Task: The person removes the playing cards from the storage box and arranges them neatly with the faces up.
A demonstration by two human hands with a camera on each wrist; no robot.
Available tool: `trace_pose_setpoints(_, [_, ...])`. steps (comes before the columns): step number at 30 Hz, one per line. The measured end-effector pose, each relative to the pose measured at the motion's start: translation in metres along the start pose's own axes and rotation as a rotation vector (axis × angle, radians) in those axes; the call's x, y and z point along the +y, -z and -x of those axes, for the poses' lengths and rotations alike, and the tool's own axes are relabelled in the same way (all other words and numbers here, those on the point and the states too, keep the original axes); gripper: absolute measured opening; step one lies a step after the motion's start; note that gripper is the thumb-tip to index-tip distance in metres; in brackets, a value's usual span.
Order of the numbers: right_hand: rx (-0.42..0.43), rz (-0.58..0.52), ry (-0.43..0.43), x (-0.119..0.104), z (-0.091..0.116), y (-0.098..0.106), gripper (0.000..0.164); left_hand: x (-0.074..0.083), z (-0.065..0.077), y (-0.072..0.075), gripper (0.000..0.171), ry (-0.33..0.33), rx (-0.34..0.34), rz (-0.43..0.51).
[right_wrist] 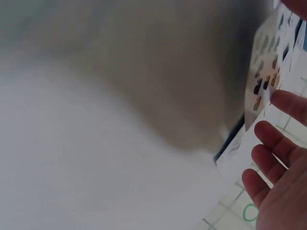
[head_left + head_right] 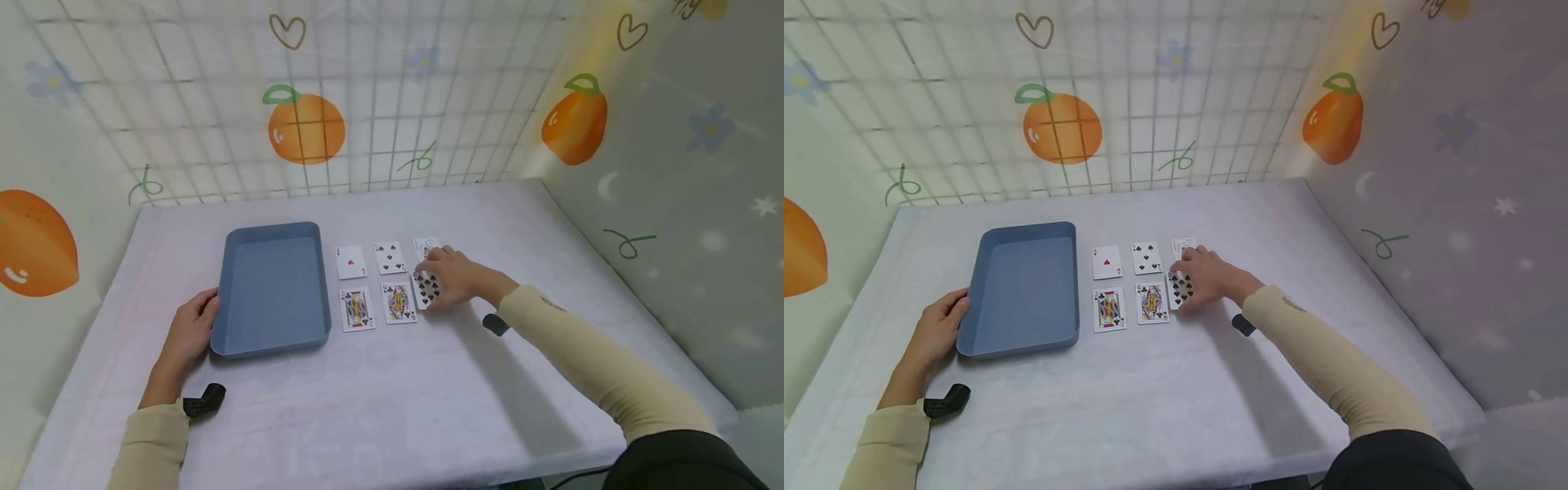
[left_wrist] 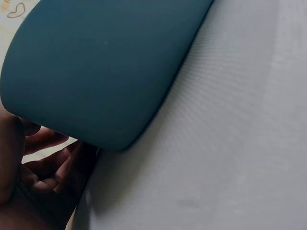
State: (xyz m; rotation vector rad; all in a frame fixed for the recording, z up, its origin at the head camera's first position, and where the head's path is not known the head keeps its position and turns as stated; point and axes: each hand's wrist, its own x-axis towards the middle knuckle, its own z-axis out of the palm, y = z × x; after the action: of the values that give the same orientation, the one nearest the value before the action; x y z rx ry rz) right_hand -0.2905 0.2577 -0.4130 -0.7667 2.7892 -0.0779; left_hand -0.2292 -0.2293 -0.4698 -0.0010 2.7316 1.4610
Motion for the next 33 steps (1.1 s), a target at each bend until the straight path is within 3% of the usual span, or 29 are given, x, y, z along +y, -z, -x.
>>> trace_pose_setpoints(12, [0.015, 0.0, 0.0, 0.01, 0.01, -0.002, 0.083, 0.003, 0.001, 0.0, 0.054, 0.026, -0.008, 0.022])
trace_pose_setpoints(22, [0.021, 0.003, 0.019, 0.01, 0.016, -0.004, 0.084, 0.0, 0.001, 0.0, 0.049, -0.019, 0.035, 0.004])
trace_pose_setpoints(33, [-0.006, 0.035, 0.006, 0.013, 0.021, -0.008, 0.084, 0.001, 0.001, -0.002, 0.049, -0.021, 0.024, 0.01])
